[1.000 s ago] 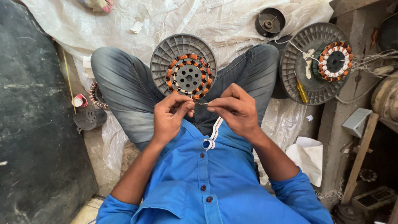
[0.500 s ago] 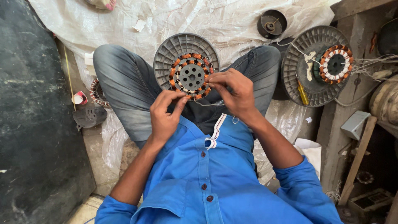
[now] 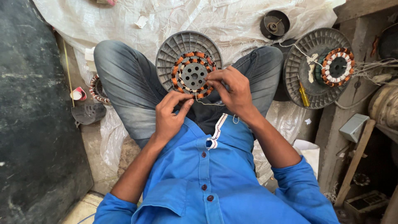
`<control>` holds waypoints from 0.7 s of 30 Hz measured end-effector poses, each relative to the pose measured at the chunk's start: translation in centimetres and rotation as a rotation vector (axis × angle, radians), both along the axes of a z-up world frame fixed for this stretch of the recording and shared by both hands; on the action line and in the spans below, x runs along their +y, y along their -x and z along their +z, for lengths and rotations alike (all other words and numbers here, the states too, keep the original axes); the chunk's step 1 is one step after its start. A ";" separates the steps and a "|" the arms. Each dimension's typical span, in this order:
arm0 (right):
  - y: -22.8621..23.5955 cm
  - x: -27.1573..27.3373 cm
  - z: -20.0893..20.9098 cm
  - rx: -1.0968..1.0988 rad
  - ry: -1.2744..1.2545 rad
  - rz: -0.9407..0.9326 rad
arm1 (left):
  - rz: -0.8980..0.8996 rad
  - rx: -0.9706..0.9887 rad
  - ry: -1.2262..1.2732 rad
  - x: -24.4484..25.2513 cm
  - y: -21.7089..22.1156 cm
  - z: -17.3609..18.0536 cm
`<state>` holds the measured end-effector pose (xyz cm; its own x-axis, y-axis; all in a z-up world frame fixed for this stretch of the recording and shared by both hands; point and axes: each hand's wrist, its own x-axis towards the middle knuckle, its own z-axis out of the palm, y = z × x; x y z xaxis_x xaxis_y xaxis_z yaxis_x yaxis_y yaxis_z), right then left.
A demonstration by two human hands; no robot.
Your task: The person sits cross-legged on the floor and winds white thread around the copper coils of a motor stator. They use both hands to wrap and secure the thread, occasionally using a yellow-handled tool to assist with the winding process.
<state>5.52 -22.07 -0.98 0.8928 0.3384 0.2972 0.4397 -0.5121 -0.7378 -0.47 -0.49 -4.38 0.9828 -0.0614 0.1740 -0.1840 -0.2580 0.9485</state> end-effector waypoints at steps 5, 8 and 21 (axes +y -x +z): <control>-1.3 0.4 -0.6 0.210 0.003 -0.064 | -0.008 -0.054 -0.056 -0.3 0.1 -0.2; -2.6 0.9 -0.9 0.138 0.075 0.005 | 0.011 -0.136 -0.209 -0.5 0.0 0.0; -3.0 0.6 -1.4 0.151 0.144 0.009 | -0.007 -0.346 -0.517 -2.7 -1.7 0.7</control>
